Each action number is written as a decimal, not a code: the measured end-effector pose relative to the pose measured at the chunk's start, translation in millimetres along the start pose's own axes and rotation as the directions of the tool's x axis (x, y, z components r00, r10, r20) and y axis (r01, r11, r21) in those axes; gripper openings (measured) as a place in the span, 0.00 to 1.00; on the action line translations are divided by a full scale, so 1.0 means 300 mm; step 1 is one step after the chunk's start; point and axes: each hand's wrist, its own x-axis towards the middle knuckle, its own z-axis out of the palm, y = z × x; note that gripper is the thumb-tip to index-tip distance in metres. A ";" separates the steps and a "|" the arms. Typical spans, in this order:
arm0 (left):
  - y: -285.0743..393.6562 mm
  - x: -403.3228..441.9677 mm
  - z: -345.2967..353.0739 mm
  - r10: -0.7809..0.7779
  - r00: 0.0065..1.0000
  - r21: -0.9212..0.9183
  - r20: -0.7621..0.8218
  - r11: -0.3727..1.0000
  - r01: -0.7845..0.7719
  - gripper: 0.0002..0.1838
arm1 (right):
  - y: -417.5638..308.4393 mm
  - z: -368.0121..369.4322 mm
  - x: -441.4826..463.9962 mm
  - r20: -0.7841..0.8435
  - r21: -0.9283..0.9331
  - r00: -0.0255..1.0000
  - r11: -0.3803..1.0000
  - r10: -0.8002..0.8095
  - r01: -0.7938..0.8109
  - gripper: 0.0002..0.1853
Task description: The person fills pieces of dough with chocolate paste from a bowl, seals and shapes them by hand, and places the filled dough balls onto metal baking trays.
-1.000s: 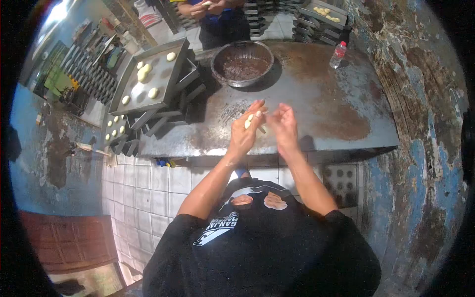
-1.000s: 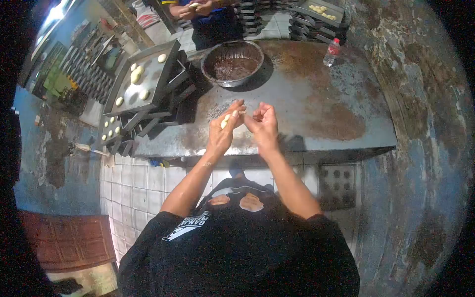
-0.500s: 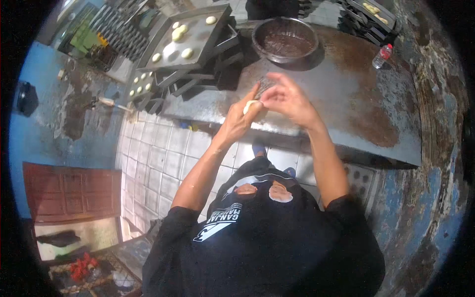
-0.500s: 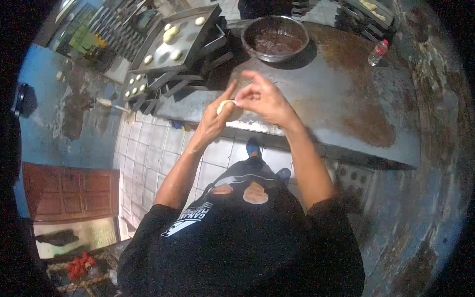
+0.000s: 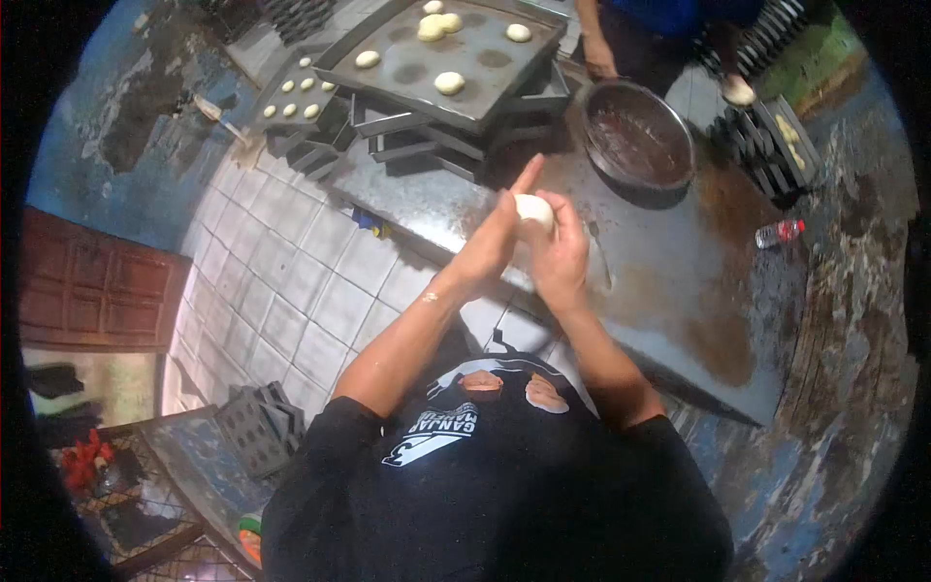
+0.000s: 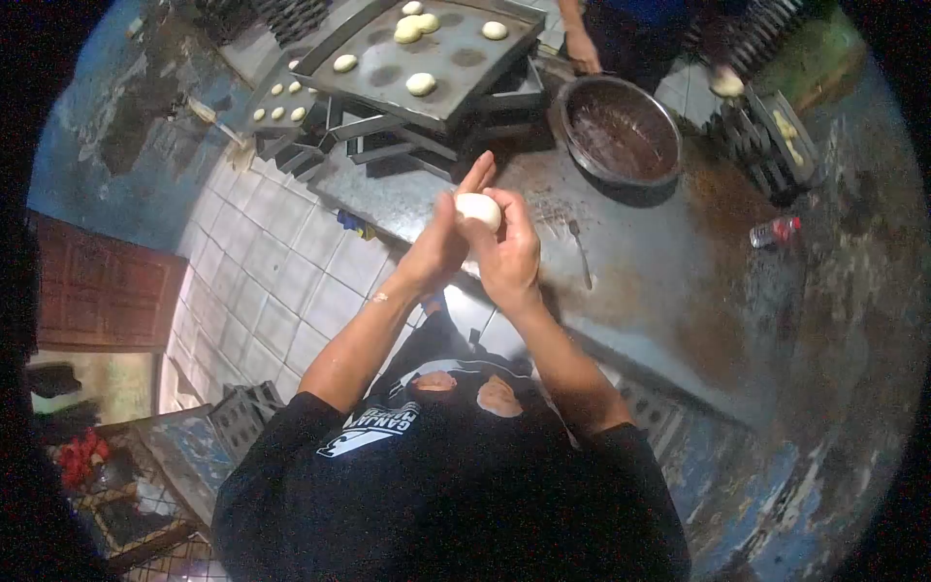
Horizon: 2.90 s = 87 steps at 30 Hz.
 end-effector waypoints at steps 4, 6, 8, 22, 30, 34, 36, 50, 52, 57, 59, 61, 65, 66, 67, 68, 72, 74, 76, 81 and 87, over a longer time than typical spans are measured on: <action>0.053 0.080 -0.217 0.118 0.983 0.139 -0.144 0.985 -0.098 0.33 | 0.035 0.224 0.170 0.260 0.459 0.808 0.669 0.528 -0.585 0.23; 0.137 0.118 -0.341 -0.116 0.974 -0.236 -0.196 0.969 0.068 0.30 | 0.007 0.305 0.319 0.369 0.159 0.567 0.550 0.737 -0.820 0.20; 0.118 0.166 -0.483 0.010 0.949 -0.170 -0.314 0.983 -0.067 0.32 | 0.082 0.413 0.482 0.493 0.038 0.621 0.699 0.609 -0.714 0.19; 0.166 -0.120 -1.284 0.063 0.612 0.127 -0.788 0.990 0.062 0.28 | 0.797 0.959 1.062 0.747 -0.520 0.664 0.595 -0.031 0.613 0.28; 0.234 0.043 -1.331 0.128 0.689 0.156 -0.714 0.987 -0.021 0.29 | 0.670 0.870 1.333 0.628 -0.329 0.515 0.799 0.583 -0.503 0.35; 0.295 0.091 -1.331 0.122 0.733 0.200 -0.669 0.980 0.020 0.26 | 0.816 0.852 1.430 0.091 -0.596 0.795 0.672 0.600 -0.440 0.31; 0.282 0.113 -1.316 0.128 0.746 0.207 -0.654 0.978 0.013 0.25 | 0.867 0.923 1.411 0.060 -0.855 0.974 0.515 0.219 -0.063 0.30; 0.157 0.282 -0.640 0.080 0.866 -0.052 -0.493 0.991 -0.122 0.15 | 0.058 0.529 0.621 0.400 -0.559 0.912 0.813 0.094 0.162 0.16; 0.157 0.264 -0.470 0.004 0.911 -0.168 -0.413 0.983 -0.080 0.16 | -0.007 0.408 0.491 0.256 -0.580 0.961 0.812 0.107 0.064 0.16; -0.097 0.185 -0.152 0.070 0.940 0.241 -0.335 0.970 0.014 0.20 | 0.012 0.053 0.136 0.058 -0.452 0.933 0.843 0.355 -0.293 0.18; -0.160 0.133 -0.004 -0.061 0.956 0.139 -0.288 0.985 0.104 0.20 | 0.069 -0.050 0.017 -0.121 -0.120 0.900 0.894 0.419 -0.432 0.17; -0.167 0.097 0.122 -0.157 0.962 0.191 -0.225 0.961 0.202 0.20 | 0.064 -0.137 -0.104 -0.243 0.246 0.819 0.850 0.520 -0.466 0.16; -0.331 0.035 0.197 -0.070 0.996 0.201 -0.047 0.976 0.078 0.21 | -0.034 -0.331 -0.219 -0.115 0.290 0.816 0.805 0.567 -0.518 0.17; -0.372 0.013 0.202 -0.198 0.970 0.077 -0.141 0.975 0.210 0.26 | 0.004 -0.355 -0.232 -0.212 0.228 0.842 0.863 0.495 -0.450 0.16; -0.425 -0.008 0.179 -0.203 0.969 0.098 -0.140 0.971 0.218 0.26 | 0.048 -0.371 -0.250 -0.303 0.157 0.861 0.912 0.409 -0.378 0.16; -0.473 -0.029 0.137 -0.326 0.939 0.237 -0.106 0.909 0.342 0.26 | 0.085 -0.379 -0.277 -0.310 0.177 0.857 0.910 0.412 -0.374 0.16; -0.517 -0.152 0.117 -0.574 0.818 0.465 -0.019 0.720 0.516 0.19 | 0.273 -0.350 -0.388 0.068 -0.488 0.956 0.845 0.285 -0.217 0.15; -0.536 -0.151 0.097 -0.599 0.797 0.562 -0.081 0.633 0.533 0.18 | 0.307 -0.345 -0.331 0.238 -0.510 0.961 0.860 0.140 0.001 0.10; -0.603 -0.102 0.046 -0.576 0.817 0.248 -0.035 0.787 0.565 0.15 | 0.392 -0.397 -0.242 0.037 -0.424 0.940 0.857 0.340 -0.293 0.10; -0.552 0.157 0.040 -0.452 0.889 0.187 -0.068 0.870 0.457 0.23 | 0.854 -0.579 -0.228 -0.219 -0.845 0.855 0.348 0.470 -0.407 0.16; -0.480 0.485 -0.065 -0.424 0.904 0.218 -0.049 0.879 0.424 0.29 | 0.745 -0.555 0.051 0.036 -0.785 0.767 0.493 0.641 -0.375 0.12</action>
